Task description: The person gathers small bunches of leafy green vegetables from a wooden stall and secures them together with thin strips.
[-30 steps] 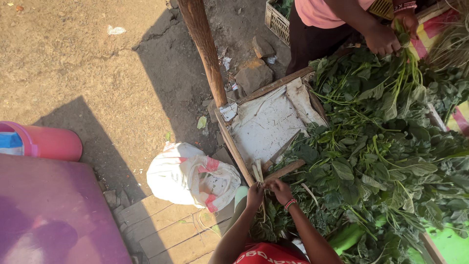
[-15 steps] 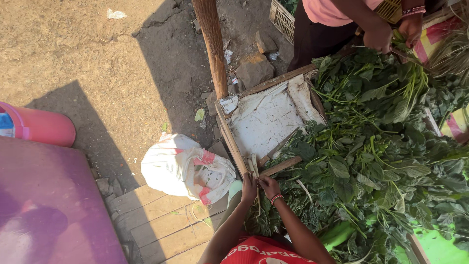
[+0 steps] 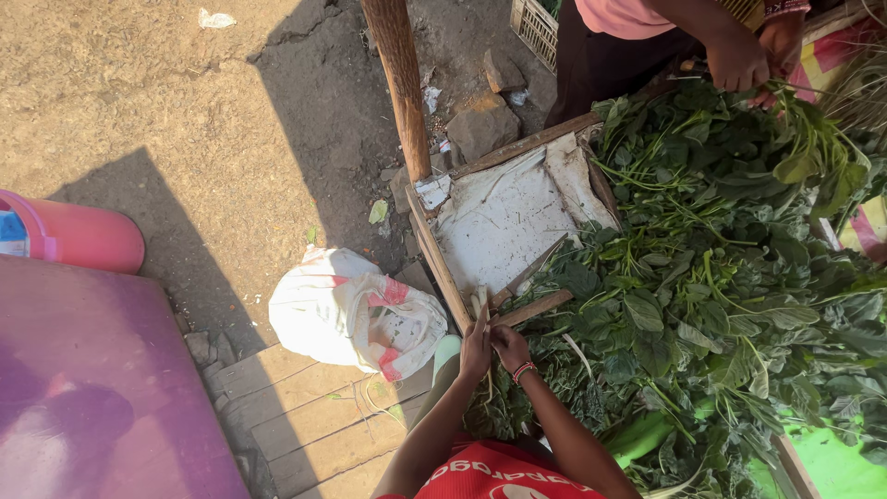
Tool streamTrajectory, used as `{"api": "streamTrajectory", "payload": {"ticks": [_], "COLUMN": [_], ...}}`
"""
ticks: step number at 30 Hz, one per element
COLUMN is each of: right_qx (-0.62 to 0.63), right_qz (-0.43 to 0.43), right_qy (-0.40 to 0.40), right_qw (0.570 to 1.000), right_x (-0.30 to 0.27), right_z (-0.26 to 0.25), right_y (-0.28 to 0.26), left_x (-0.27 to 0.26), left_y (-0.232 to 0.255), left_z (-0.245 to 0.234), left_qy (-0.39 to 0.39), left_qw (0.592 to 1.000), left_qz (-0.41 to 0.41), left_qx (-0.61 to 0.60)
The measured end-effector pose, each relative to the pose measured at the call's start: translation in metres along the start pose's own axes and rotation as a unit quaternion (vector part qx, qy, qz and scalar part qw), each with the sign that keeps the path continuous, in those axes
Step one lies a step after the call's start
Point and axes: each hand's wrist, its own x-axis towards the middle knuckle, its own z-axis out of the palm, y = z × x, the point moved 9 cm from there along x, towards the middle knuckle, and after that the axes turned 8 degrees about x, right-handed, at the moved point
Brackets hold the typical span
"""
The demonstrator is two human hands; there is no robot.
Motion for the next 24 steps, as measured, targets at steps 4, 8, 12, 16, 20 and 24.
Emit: {"api": "streamTrajectory", "payload": {"ticks": [4,8,12,16,20,24], "right_qx": [-0.083,-0.003,-0.062,-0.134,0.104,0.118], "right_qz": [-0.007,-0.006,-0.005,0.0,0.002,0.022], "right_qy": [-0.023,-0.07,-0.034,-0.005,-0.028,0.005], "right_qw": [0.996,0.998,0.997,0.991,0.994,0.993], "right_x": [-0.007,-0.009,-0.01,-0.009,-0.006,-0.003], "right_z": [0.005,0.012,0.003,-0.004,0.002,0.0], "right_y": [-0.012,-0.014,-0.009,-0.006,-0.003,0.01], "left_x": [0.006,0.012,0.014,0.015,0.01,0.007], "left_y": [0.002,-0.003,-0.009,-0.017,-0.009,-0.016], "left_z": [0.01,0.019,0.029,0.026,-0.003,-0.005], "left_qy": [-0.036,-0.085,-0.147,-0.163,-0.082,-0.067], "left_qw": [0.995,0.99,0.98,0.979,0.983,0.989], "left_qz": [0.012,-0.01,-0.009,-0.012,0.1,0.09], "left_qx": [0.096,0.116,0.131,0.126,0.129,0.095]}}
